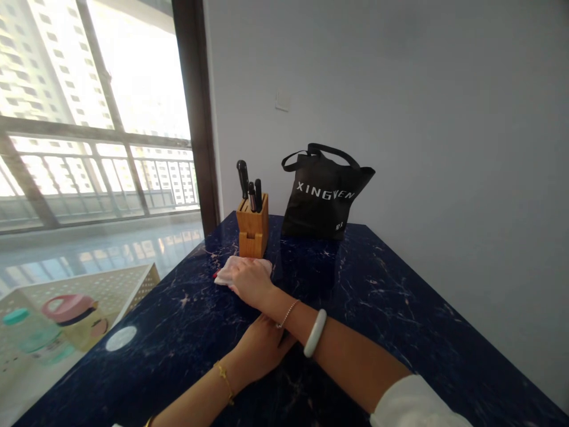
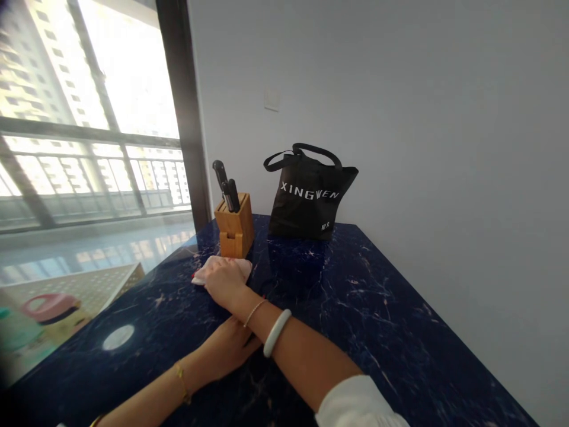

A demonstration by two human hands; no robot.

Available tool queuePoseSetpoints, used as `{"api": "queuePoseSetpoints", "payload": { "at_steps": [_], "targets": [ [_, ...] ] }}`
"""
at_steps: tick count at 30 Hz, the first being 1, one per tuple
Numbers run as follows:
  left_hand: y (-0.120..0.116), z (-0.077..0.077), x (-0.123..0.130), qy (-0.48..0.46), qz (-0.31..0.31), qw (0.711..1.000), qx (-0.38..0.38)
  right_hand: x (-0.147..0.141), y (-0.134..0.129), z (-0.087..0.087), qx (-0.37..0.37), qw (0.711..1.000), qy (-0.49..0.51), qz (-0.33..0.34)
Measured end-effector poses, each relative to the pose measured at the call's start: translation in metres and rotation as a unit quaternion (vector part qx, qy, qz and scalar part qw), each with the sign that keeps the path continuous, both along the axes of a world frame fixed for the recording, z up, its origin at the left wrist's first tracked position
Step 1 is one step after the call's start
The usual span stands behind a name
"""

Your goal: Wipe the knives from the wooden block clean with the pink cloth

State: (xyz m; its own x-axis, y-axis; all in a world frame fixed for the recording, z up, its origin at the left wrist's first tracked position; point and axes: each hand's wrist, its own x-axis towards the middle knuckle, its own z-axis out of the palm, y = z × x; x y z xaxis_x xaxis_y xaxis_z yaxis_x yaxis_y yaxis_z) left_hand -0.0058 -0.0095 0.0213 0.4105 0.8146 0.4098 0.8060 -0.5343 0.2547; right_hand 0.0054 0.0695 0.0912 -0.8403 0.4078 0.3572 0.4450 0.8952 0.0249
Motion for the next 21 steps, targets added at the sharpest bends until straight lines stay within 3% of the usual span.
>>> {"api": "queuePoseSetpoints", "payload": {
  "at_steps": [5, 13, 17, 21],
  "targets": [
    [-0.002, 0.007, 0.001, 0.002, 0.007, 1.0, -0.017, 0.08, -0.013, -0.001, -0.013, 0.992, 0.096, -0.08],
    [0.002, -0.006, -0.001, 0.061, 0.036, 0.998, 0.0, 0.244, -0.031, -0.033, -0.179, 0.963, 0.002, -0.204],
    [0.003, -0.008, -0.001, 0.077, 0.045, 0.996, 0.016, 0.281, -0.038, -0.041, -0.243, 0.944, -0.019, -0.224],
    [0.003, -0.008, 0.0, 0.083, 0.05, 0.995, 0.035, 0.289, -0.041, -0.045, -0.266, 0.938, -0.016, -0.223]
  ]
}}
